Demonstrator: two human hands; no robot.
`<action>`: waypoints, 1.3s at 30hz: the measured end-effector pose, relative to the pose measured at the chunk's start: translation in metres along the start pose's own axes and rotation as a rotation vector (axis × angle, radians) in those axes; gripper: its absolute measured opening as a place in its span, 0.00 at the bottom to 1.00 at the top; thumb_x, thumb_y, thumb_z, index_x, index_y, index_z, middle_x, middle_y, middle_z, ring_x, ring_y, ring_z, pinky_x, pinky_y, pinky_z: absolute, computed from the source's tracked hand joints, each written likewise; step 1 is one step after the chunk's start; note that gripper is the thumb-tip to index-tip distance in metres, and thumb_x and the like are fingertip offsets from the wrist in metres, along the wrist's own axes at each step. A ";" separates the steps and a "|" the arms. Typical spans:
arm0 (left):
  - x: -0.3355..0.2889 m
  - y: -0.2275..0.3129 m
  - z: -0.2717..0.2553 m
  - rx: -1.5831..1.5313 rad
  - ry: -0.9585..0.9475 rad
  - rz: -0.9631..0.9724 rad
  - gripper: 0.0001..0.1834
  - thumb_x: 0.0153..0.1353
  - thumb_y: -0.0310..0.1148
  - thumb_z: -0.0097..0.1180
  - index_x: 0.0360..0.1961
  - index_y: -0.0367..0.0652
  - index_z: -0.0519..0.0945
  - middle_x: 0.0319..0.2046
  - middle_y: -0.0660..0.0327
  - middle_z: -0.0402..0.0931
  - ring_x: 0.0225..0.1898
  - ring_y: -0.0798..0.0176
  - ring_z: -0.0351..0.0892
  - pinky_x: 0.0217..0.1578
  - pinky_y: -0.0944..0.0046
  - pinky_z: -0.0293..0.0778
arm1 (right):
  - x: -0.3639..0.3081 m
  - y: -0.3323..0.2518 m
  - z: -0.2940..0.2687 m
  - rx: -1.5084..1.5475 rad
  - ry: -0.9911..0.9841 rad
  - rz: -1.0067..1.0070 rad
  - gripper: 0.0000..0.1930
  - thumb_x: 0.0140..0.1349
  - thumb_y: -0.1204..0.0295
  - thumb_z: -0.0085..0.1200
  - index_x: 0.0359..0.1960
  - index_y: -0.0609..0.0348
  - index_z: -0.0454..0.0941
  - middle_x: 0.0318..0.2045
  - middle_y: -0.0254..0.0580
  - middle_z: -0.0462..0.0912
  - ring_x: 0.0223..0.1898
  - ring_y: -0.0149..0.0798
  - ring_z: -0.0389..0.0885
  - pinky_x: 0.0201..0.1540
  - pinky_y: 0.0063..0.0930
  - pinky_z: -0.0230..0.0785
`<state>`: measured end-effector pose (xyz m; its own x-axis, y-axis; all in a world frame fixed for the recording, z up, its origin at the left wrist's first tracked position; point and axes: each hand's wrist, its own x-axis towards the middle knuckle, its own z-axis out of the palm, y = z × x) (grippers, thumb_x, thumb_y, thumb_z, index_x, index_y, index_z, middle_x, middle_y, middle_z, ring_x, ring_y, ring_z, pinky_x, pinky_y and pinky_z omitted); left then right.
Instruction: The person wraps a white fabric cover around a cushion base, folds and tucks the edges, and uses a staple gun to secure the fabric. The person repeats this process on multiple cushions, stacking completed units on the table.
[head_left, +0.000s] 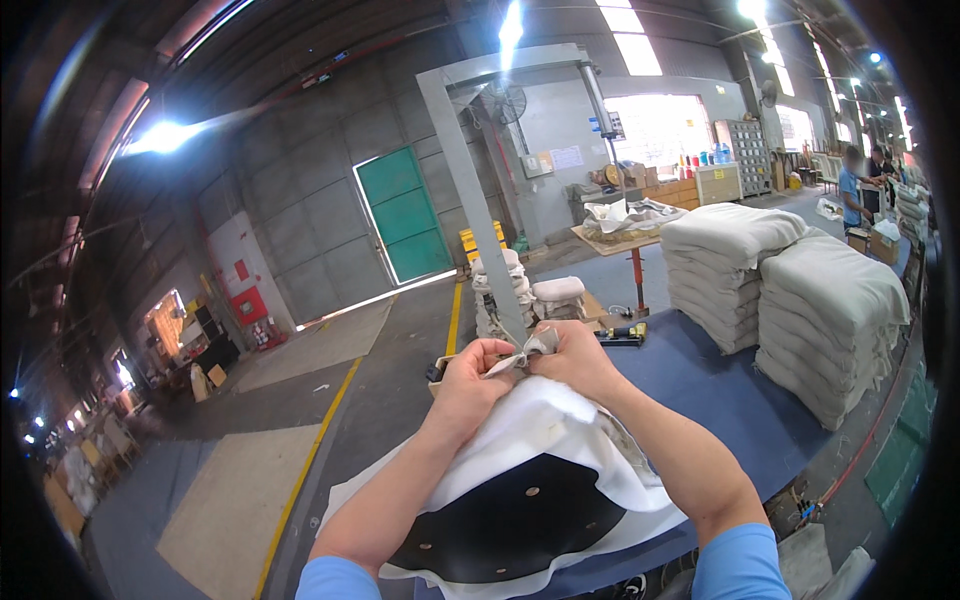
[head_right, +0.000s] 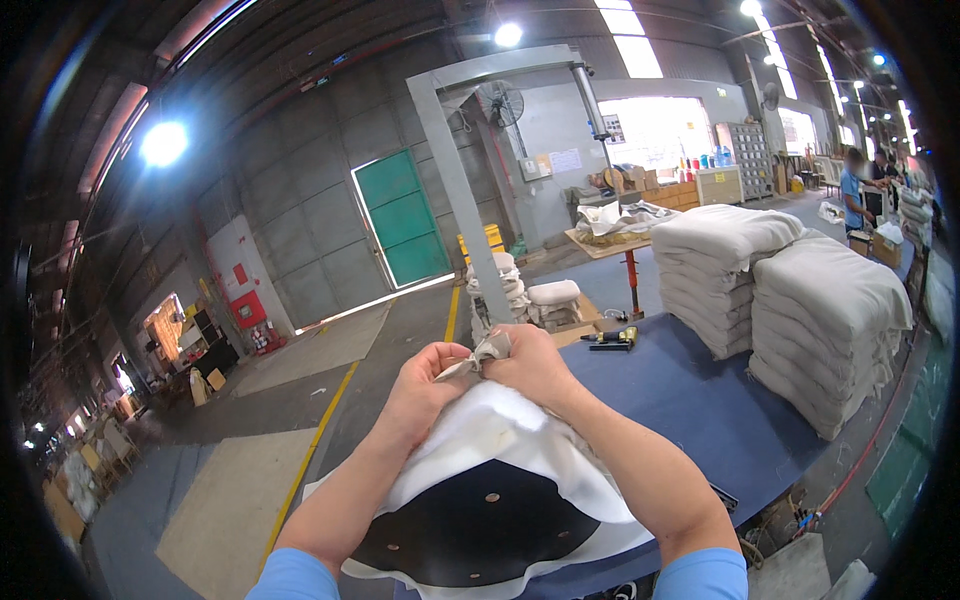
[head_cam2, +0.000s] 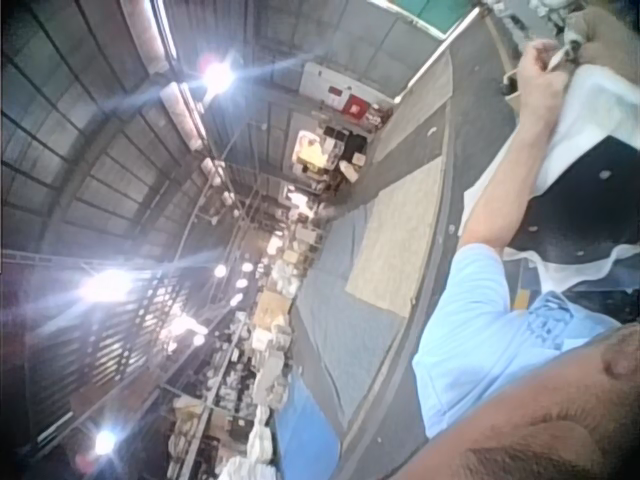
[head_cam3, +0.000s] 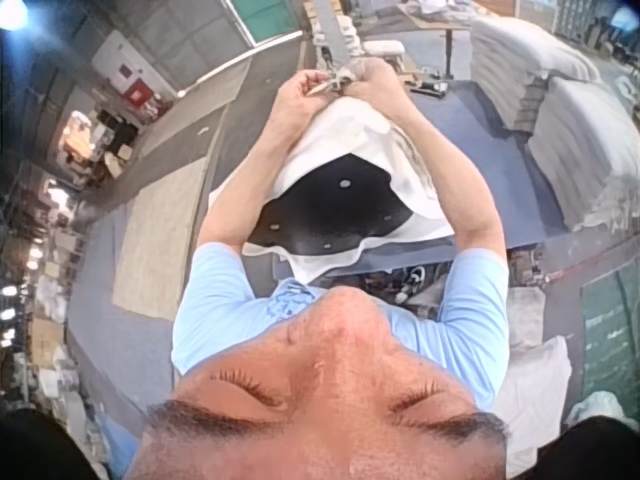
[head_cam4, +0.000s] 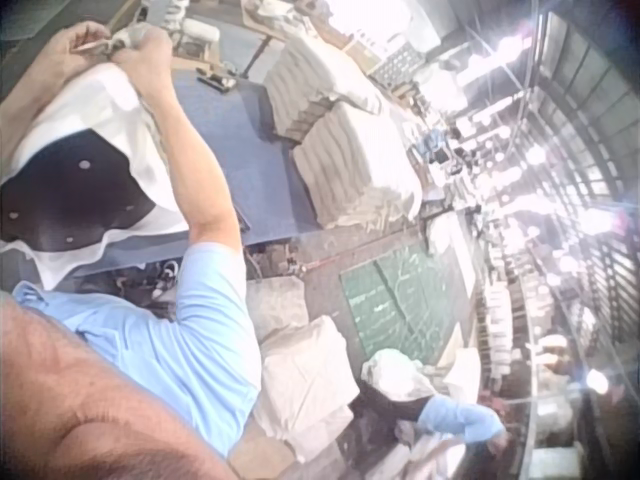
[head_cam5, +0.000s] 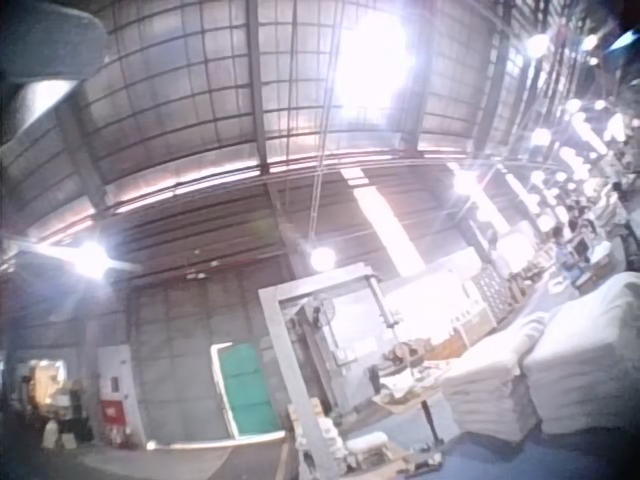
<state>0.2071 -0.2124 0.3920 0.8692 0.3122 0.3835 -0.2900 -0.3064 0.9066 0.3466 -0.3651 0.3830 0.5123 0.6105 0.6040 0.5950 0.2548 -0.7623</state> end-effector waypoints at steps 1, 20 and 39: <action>-0.001 0.002 0.000 0.044 -0.023 -0.013 0.16 0.67 0.18 0.64 0.55 0.40 0.80 0.45 0.62 0.84 0.45 0.72 0.81 0.49 0.69 0.77 | -0.001 0.000 -0.001 -0.008 0.002 0.006 0.07 0.55 0.74 0.65 0.35 0.63 0.85 0.26 0.42 0.86 0.31 0.32 0.82 0.38 0.35 0.75; -0.001 0.009 0.030 0.369 0.046 0.236 0.10 0.63 0.20 0.67 0.45 0.39 0.84 0.36 0.66 0.86 0.38 0.74 0.82 0.43 0.68 0.77 | -0.014 -0.031 -0.046 -0.097 -0.151 0.012 0.09 0.61 0.77 0.69 0.43 0.62 0.88 0.39 0.38 0.90 0.45 0.31 0.86 0.52 0.31 0.77; -0.001 -0.003 0.027 0.343 0.098 0.346 0.06 0.67 0.21 0.68 0.44 0.38 0.88 0.35 0.66 0.87 0.35 0.78 0.80 0.37 0.72 0.76 | -0.028 -0.032 -0.042 -0.120 -0.091 -0.139 0.13 0.59 0.68 0.68 0.41 0.64 0.88 0.41 0.51 0.90 0.45 0.48 0.89 0.52 0.39 0.78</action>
<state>0.2177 -0.2363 0.3840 0.6985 0.2177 0.6816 -0.3924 -0.6801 0.6193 0.3390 -0.4220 0.4003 0.3652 0.6421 0.6741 0.7287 0.2535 -0.6362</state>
